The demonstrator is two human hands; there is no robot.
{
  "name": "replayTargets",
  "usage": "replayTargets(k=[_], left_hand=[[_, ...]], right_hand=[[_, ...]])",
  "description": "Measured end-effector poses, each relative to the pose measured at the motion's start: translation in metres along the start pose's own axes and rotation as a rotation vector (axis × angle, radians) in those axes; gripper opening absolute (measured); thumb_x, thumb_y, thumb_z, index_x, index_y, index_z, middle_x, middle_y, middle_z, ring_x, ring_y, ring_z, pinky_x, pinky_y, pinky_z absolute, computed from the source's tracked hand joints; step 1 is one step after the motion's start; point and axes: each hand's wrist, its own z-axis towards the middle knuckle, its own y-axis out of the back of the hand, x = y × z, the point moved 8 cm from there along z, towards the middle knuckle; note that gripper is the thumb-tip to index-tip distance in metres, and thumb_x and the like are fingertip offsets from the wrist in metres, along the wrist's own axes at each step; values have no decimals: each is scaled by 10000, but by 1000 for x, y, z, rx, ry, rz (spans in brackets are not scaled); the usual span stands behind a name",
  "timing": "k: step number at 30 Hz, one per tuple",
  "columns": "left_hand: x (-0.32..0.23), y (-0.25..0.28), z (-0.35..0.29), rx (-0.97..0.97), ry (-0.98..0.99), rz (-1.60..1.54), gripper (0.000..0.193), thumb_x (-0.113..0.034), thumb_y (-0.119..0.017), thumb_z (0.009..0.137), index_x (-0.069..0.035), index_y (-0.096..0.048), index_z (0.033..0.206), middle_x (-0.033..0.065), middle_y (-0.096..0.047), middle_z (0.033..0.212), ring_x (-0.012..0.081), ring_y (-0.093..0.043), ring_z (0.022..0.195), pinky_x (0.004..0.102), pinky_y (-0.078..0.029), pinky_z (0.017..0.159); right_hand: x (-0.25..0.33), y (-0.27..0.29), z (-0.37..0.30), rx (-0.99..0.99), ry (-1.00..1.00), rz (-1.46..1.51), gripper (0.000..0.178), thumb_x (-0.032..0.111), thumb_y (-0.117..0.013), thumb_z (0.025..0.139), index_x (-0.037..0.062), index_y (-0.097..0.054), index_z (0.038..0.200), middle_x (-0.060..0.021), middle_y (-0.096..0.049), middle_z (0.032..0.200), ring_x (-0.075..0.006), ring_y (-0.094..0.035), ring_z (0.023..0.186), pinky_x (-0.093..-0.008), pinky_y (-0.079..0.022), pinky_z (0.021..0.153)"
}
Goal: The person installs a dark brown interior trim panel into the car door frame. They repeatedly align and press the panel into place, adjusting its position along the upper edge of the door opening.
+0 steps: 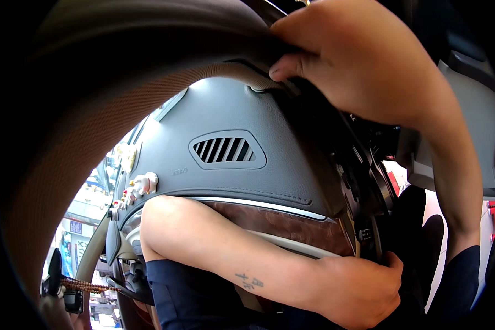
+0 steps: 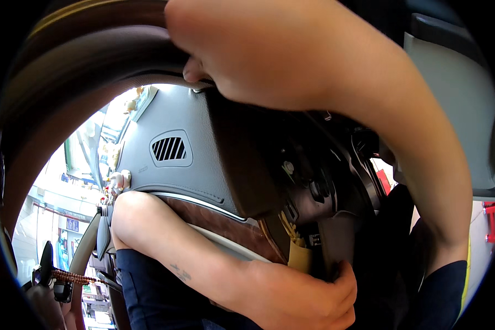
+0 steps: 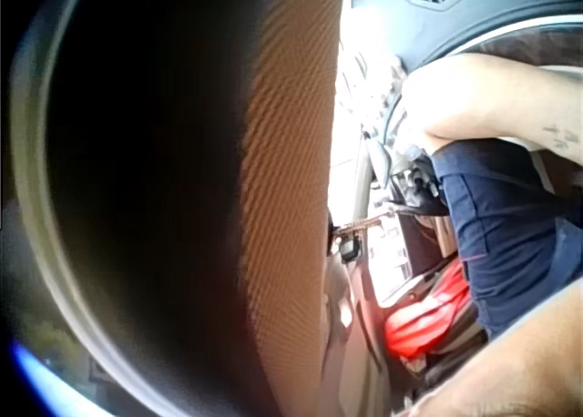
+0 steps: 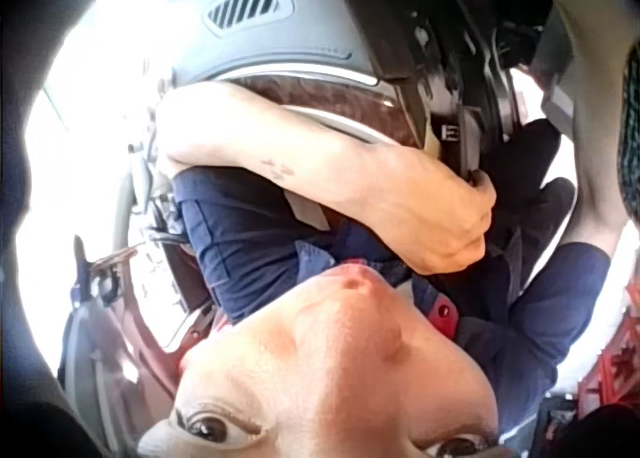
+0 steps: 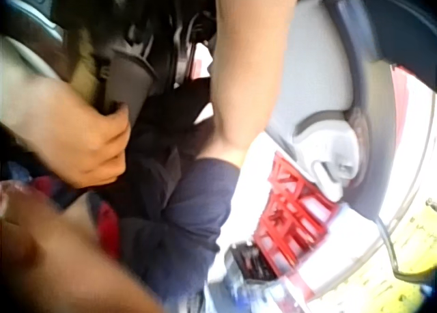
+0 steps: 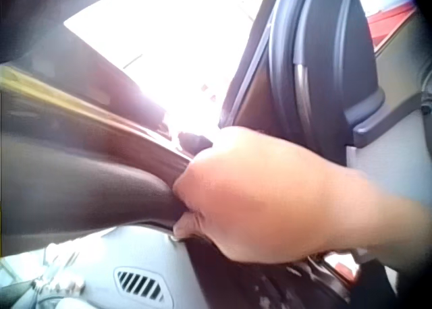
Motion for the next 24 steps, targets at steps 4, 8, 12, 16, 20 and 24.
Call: replayTargets(k=[4, 8, 12, 16, 20, 24], left_hand=[[1, -1, 1, 19, 18, 3, 305, -269, -523, 963, -24, -705, 952, 74, -687, 893, 257, -717, 815, 457, -566, 727], [-1, -6, 1, 32, -3, 27, 307, -272, -524, 964, -25, -705, 956, 76, -686, 906, 260, -713, 820, 464, -563, 729], [-1, -5, -10, -18, 20, 34, 302, -283, -521, 962, -38, -698, 950, 71, -671, 905, 268, -703, 823, 472, -562, 737], [-4, 4, -13, -47, -23, 75, 300, -295, -518, 962, -49, -688, 947, 72, -658, 900, 273, -695, 821, 466, -562, 739], [-1, 2, -8, -11, -27, 89, 297, -294, -517, 961, -49, -685, 955, 68, -662, 903, 268, -696, 820, 458, -562, 738], [-1, 1, -3, 42, -30, 78, 297, -294, -521, 961, -47, -686, 972, 56, -671, 909, 262, -697, 821, 454, -563, 738]], right_hand=[[0, 3, -9, -209, 12, 3, 296, 254, -749, 847, -26, -694, 772, -205, -662, 745, -415, -672, 756, -437, -553, 728], [-9, 3, -6, -231, -12, 45, 321, 303, -772, 831, -9, -716, 785, -193, -674, 747, -411, -676, 766, -454, -552, 759], [-28, -41, -7, -283, -104, 117, 283, 292, -791, 848, 28, -753, 940, -153, -714, 818, -301, -696, 761, -406, -543, 753], [-35, -79, -19, -393, -65, 30, 185, 205, -787, 834, 33, -767, 901, -146, -699, 734, -317, -670, 645, -345, -526, 616], [-45, -93, -39, -301, -156, -16, 197, 235, -760, 859, 44, -769, 908, -145, -706, 749, -322, -676, 671, -357, -528, 653], [-47, -90, -42, -337, -176, 73, 172, 217, -761, 854, 46, -778, 845, -141, -709, 747, -319, -681, 682, -358, -530, 658]])
